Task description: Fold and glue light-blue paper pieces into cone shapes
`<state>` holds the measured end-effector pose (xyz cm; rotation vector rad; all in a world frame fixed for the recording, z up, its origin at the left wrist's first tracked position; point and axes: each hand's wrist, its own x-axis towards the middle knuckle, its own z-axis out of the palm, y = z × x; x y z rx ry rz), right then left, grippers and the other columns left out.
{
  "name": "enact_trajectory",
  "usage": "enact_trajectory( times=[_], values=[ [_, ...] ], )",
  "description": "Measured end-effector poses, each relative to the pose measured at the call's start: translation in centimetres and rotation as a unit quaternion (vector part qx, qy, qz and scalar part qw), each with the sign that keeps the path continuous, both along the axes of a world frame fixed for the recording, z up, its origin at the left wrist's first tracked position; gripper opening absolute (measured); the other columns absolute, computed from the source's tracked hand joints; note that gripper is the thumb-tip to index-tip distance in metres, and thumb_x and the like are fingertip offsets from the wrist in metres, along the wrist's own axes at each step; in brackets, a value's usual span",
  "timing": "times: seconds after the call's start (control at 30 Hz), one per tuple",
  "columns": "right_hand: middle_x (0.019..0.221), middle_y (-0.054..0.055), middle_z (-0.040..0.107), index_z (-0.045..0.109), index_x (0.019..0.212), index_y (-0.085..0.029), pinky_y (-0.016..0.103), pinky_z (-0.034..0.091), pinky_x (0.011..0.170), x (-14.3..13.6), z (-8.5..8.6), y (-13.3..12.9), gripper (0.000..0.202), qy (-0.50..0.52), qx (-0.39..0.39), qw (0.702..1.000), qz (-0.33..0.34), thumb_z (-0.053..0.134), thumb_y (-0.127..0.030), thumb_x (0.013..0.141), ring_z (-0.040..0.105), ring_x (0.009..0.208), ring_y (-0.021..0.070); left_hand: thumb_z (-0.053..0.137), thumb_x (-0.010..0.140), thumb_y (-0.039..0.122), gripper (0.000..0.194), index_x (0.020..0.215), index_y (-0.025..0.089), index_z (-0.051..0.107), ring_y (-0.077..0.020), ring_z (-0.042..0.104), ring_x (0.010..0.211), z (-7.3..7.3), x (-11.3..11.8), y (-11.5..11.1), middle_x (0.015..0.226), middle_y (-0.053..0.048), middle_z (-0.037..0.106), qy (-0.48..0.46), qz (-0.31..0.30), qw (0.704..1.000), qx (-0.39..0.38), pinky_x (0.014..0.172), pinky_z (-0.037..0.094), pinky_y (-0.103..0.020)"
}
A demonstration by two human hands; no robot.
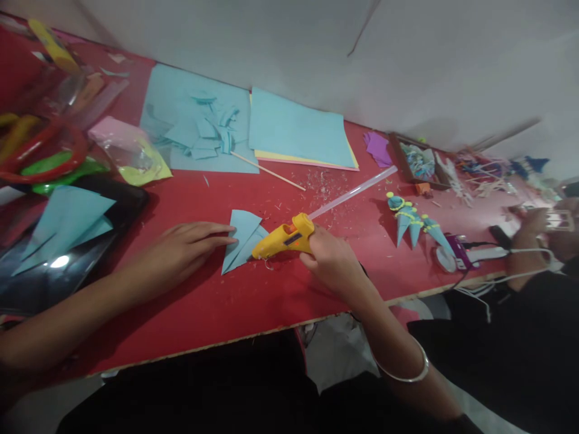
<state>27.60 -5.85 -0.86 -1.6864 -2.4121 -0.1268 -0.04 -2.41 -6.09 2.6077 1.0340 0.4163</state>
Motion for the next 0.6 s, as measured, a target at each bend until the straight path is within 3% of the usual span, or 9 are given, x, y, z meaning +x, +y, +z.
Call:
enact_trajectory(
  times=[0.6],
  values=[
    [0.063,0.005,0.053,0.055,0.078,-0.015,0.027,0.034,0.051,-0.76,-0.17,-0.06,0.014,0.012,-0.029,0.999,0.024,0.041,-0.017,0.075,0.047,0.056,0.015,0.032,0.088,0.017,0.039,0.116,0.023,0.058,-0.024,0.054,0.111,0.2,0.1,-0.02,0.124,-0.006,0.059,0.007,-0.001,1.0,0.0,0.09,0.045,-0.044]
  ],
)
